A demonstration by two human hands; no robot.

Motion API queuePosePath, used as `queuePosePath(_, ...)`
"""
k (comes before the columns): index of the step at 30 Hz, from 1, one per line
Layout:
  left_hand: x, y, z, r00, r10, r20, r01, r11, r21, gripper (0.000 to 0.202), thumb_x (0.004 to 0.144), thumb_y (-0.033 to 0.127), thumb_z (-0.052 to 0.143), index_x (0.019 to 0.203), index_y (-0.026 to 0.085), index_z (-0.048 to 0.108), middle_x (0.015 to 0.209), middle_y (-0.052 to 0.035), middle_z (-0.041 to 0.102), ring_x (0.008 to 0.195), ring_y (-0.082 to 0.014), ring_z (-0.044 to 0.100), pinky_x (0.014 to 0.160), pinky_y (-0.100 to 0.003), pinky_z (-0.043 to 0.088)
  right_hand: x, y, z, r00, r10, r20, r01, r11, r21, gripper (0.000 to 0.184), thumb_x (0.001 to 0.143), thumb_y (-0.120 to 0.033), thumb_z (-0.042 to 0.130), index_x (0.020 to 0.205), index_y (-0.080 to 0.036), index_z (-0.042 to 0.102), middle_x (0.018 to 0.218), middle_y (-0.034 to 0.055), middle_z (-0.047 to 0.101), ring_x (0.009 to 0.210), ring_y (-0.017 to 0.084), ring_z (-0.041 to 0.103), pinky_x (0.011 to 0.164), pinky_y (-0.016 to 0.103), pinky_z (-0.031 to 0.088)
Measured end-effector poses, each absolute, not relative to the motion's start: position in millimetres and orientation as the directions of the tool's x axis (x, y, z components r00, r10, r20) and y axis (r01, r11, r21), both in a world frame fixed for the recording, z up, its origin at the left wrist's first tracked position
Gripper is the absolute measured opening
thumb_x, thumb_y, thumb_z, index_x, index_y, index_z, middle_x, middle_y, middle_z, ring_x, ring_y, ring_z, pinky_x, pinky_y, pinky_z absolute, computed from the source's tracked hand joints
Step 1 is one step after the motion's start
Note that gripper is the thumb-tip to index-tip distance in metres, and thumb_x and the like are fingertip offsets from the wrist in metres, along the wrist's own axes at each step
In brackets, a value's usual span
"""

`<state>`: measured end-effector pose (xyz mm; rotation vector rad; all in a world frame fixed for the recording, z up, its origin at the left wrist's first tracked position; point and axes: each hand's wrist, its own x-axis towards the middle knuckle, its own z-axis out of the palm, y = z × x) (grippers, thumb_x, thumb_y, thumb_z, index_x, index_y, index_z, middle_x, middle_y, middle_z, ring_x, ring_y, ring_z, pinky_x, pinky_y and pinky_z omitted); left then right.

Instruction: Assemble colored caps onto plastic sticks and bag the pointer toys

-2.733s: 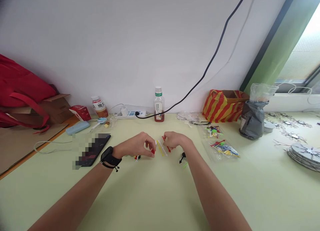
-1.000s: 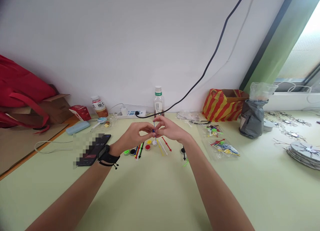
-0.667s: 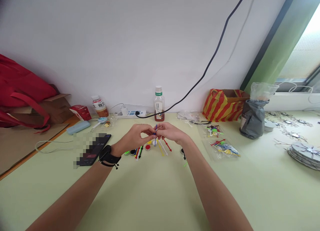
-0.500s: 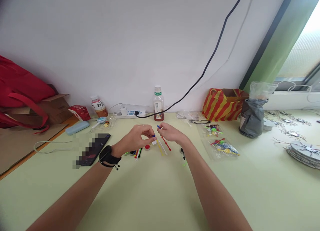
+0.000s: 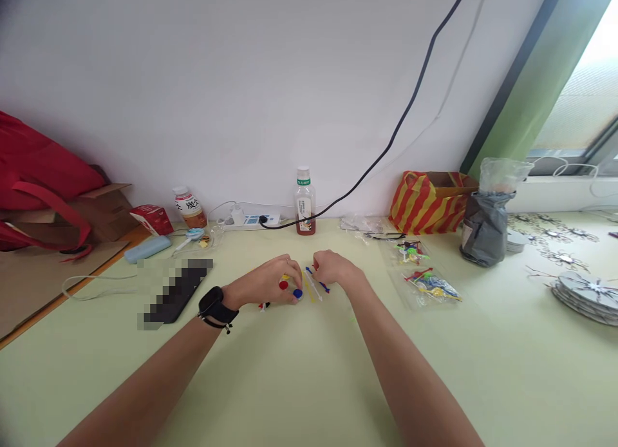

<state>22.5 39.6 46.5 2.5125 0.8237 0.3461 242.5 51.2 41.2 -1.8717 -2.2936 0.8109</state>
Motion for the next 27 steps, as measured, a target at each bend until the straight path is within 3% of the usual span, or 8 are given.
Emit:
queuePosePath(4, 18.4, 40.1, 47.4, 0.758, 0.639, 0.129, 0.521, -0.713, 0.47, 0.031, 0.077, 0.039, 0.082, 0.106, 0.028, 0.077, 0.112, -0.0038, 0.073, 0.11, -0.0275, 0.059, 0.094, -0.036, 0.047, 241.1, 49.2, 41.5, -0.275, 0.906, -0.321, 0.888, 0.111, -0.447, 0.028, 0.07, -0.015, 0.073, 0.096, -0.021, 0.065, 0.104, 0.0093, 0.075, 0.086, 0.023, 0.071, 0.06, 0.026, 0.046)
queuePosePath(9, 15.1, 44.6, 44.4, 0.753, 0.648, 0.112, 0.544, -0.71, 0.448, 0.023, 0.084, 0.037, 0.076, 0.105, 0.028, 0.077, 0.108, -0.0022, 0.075, 0.107, -0.0263, 0.059, 0.091, -0.035, 0.045, 235.4, 45.4, 42.1, -0.361, 0.839, -0.407, 0.85, 0.116, -0.514, 0.02, 0.072, -0.012, 0.068, 0.089, -0.02, 0.062, 0.074, 0.0024, 0.074, 0.071, 0.019, 0.071, 0.06, 0.025, 0.049)
queuePosePath(15, 13.8, 47.1, 45.2, 0.748, 0.656, 0.1, 0.56, -0.705, 0.435, 0.019, 0.087, 0.036, 0.073, 0.104, 0.027, 0.077, 0.106, -0.0015, 0.075, 0.105, -0.0259, 0.058, 0.088, -0.034, 0.045, 233.6, 41.7, 50.9, -0.393, 0.817, -0.423, 0.827, 0.112, -0.551, 0.018, 0.08, -0.02, 0.069, 0.096, -0.021, 0.061, 0.083, 0.0012, 0.076, 0.073, 0.016, 0.073, 0.064, 0.022, 0.052)
queuePosePath(19, 14.4, 44.2, 49.3, 0.732, 0.67, 0.121, 0.568, -0.699, 0.434, 0.024, 0.089, 0.036, 0.071, 0.111, 0.027, 0.075, 0.108, -0.0033, 0.074, 0.108, -0.0267, 0.058, 0.092, -0.036, 0.046, 264.2, 40.8, 70.2, -0.28, 0.874, -0.398, 0.878, 0.065, -0.474, 0.016, 0.084, -0.028, 0.07, 0.096, -0.021, 0.063, 0.087, 0.0036, 0.075, 0.071, 0.017, 0.072, 0.061, 0.025, 0.049)
queuePosePath(22, 13.5, 43.2, 51.2, 0.72, 0.678, 0.148, 0.563, -0.695, 0.447, 0.024, 0.093, 0.038, 0.067, 0.113, 0.026, 0.074, 0.11, -0.0041, 0.074, 0.11, -0.0268, 0.058, 0.095, -0.037, 0.046, 295.1, 37.8, 83.1, -0.133, 0.901, -0.414, 0.939, -0.019, -0.343, 0.022, 0.078, -0.034, 0.076, 0.075, -0.017, 0.063, 0.072, 0.0095, 0.073, 0.068, 0.023, 0.07, 0.059, 0.03, 0.047)
queuePosePath(24, 11.9, 43.4, 52.3, 0.71, 0.684, 0.165, 0.565, -0.694, 0.447, 0.025, 0.094, 0.04, 0.065, 0.112, 0.025, 0.073, 0.111, -0.0043, 0.073, 0.111, -0.0267, 0.059, 0.096, -0.037, 0.047, 307.7, 35.4, 85.6, -0.076, 0.846, -0.527, 0.959, -0.082, -0.27, 0.031, 0.074, -0.04, 0.08, 0.064, -0.016, 0.063, 0.074, 0.0112, 0.074, 0.07, 0.024, 0.07, 0.06, 0.031, 0.049)
queuePosePath(27, 9.4, 43.8, 55.5, 0.676, 0.709, 0.202, 0.582, -0.681, 0.444, 0.026, 0.095, 0.043, 0.063, 0.111, 0.026, 0.073, 0.11, -0.005, 0.072, 0.109, -0.026, 0.061, 0.094, -0.037, 0.049, 308.6, 35.1, 81.0, -0.133, 0.74, -0.659, 0.952, -0.088, -0.292, 0.029, 0.066, -0.036, 0.084, 0.059, -0.015, 0.066, 0.075, 0.0115, 0.076, 0.072, 0.024, 0.071, 0.062, 0.03, 0.052)
